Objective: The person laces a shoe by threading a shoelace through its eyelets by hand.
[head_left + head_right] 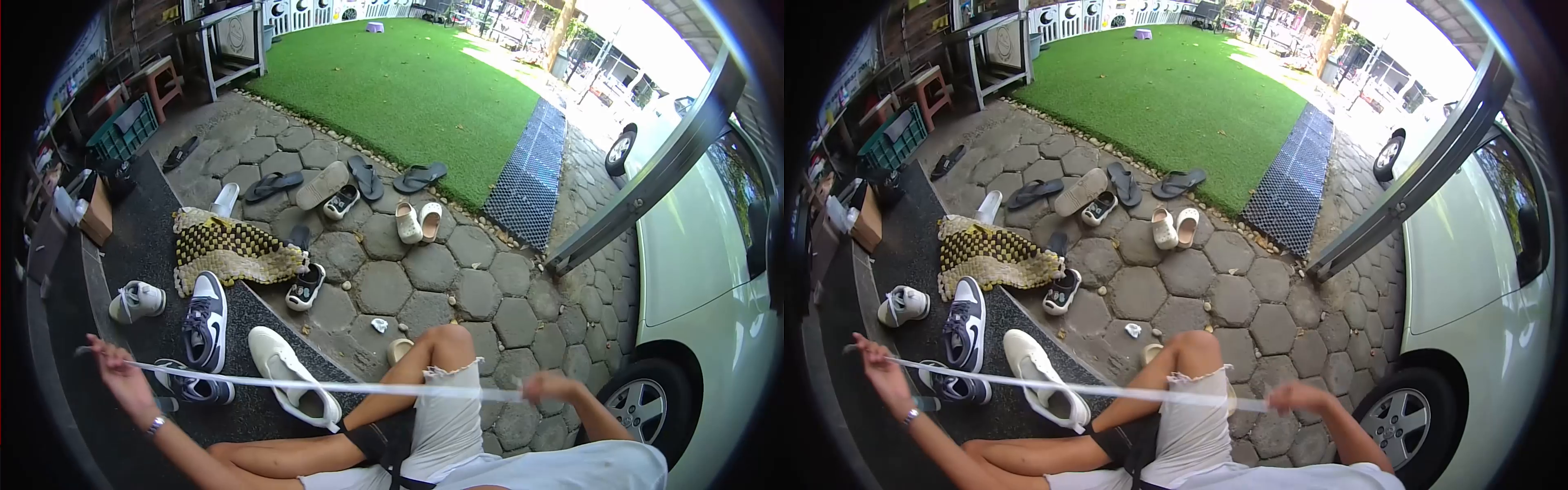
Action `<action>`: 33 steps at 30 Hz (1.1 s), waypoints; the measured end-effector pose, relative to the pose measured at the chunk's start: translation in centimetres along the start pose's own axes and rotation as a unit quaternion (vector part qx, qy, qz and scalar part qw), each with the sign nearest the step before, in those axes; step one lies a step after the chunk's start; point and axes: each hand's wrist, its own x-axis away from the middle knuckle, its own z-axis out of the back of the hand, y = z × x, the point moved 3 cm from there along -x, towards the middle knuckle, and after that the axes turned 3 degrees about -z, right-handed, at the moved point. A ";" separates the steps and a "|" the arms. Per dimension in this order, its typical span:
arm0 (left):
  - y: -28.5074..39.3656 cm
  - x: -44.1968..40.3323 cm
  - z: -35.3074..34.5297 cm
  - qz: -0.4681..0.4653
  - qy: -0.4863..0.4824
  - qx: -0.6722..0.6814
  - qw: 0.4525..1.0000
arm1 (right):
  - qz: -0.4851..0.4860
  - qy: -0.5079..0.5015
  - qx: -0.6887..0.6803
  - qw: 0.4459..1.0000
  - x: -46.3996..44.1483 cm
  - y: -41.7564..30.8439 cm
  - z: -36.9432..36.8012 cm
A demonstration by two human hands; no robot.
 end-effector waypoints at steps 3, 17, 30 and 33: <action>-3.5 4.5 -0.8 0.018 -0.015 -0.150 0.988 | -0.241 -0.258 0.253 0.901 2.8 6.0 -7.0; -10.4 14.7 -10.4 0.203 -0.239 -0.372 0.874 | 0.475 0.056 0.144 0.866 -6.7 -35.4 -24.0; -6.3 9.4 -4.4 0.107 -0.037 -0.370 0.922 | 0.392 -0.057 -0.073 0.915 -10.1 -41.6 -29.5; -6.8 9.6 -4.5 0.131 -0.065 -0.346 0.927 | 0.374 -0.102 -0.113 0.915 -10.9 -41.6 -32.7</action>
